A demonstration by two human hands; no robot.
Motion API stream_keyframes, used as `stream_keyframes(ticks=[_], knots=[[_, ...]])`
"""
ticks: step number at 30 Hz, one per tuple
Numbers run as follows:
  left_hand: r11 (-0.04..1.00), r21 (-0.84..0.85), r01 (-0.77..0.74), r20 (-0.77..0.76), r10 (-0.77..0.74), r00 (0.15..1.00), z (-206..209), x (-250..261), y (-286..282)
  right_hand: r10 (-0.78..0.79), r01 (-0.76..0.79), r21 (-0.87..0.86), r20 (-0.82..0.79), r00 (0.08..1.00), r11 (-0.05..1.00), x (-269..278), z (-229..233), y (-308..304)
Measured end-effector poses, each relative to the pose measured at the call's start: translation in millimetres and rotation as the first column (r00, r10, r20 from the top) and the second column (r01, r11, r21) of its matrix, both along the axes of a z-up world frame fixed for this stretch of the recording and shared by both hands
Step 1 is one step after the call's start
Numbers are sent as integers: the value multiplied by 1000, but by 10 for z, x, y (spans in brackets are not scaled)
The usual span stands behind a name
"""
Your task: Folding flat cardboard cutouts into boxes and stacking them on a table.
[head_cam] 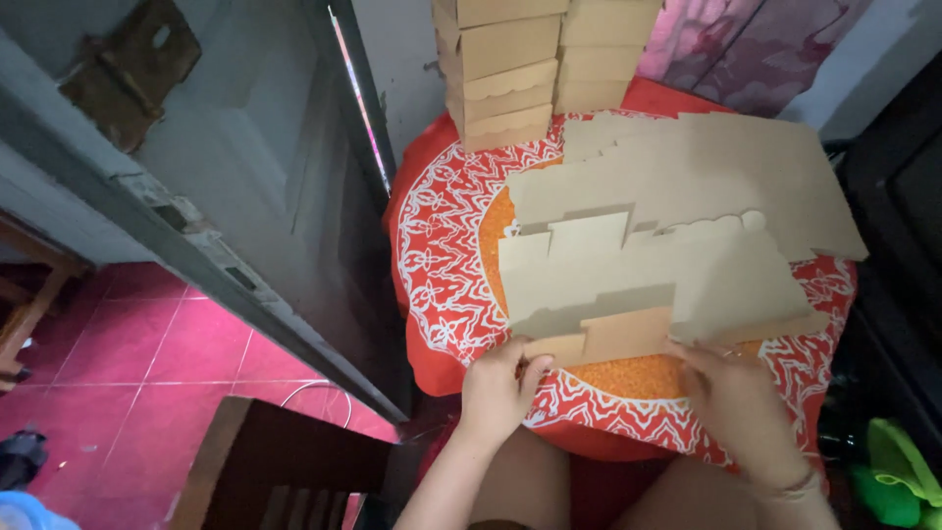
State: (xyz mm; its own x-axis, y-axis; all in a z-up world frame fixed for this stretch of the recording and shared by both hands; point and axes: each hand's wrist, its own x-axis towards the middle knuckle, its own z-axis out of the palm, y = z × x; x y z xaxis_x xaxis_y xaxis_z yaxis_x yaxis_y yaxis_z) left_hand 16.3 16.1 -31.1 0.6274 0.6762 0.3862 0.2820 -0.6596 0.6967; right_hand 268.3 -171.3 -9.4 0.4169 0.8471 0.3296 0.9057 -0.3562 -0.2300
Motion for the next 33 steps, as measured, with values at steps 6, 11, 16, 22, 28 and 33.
stream_keyframes(ticks=[6, 11, 16, 22, 28, 33], knots=[[977, -82, -197, 23, 200, 980, -50, 174, -25, 281, -276, 250, 18, 960, 928, -581, 143, 314], [915, 381, -137, 56, 125, 991, -93, 230, -84, 383, -392, 177, 83, 920, 903, -689, -191, 533], [849, 526, 48, -192, 63, 979, -393, 360, -389, 349, -342, -68, 174, 921, 937, -701, -360, 566], [904, 405, 134, -341, 13, 940, -124, 275, -534, 350, -320, -158, 233, 907, 934, -722, -432, 542], [908, 391, 147, -334, -9, 943, -122, 244, -529, 376, -341, -165, 295, 878, 925, -731, -343, 506], [899, 423, 117, -349, 42, 936, -116, 236, -552, 397, -375, -134, 235, 887, 917, -713, -352, 494]])
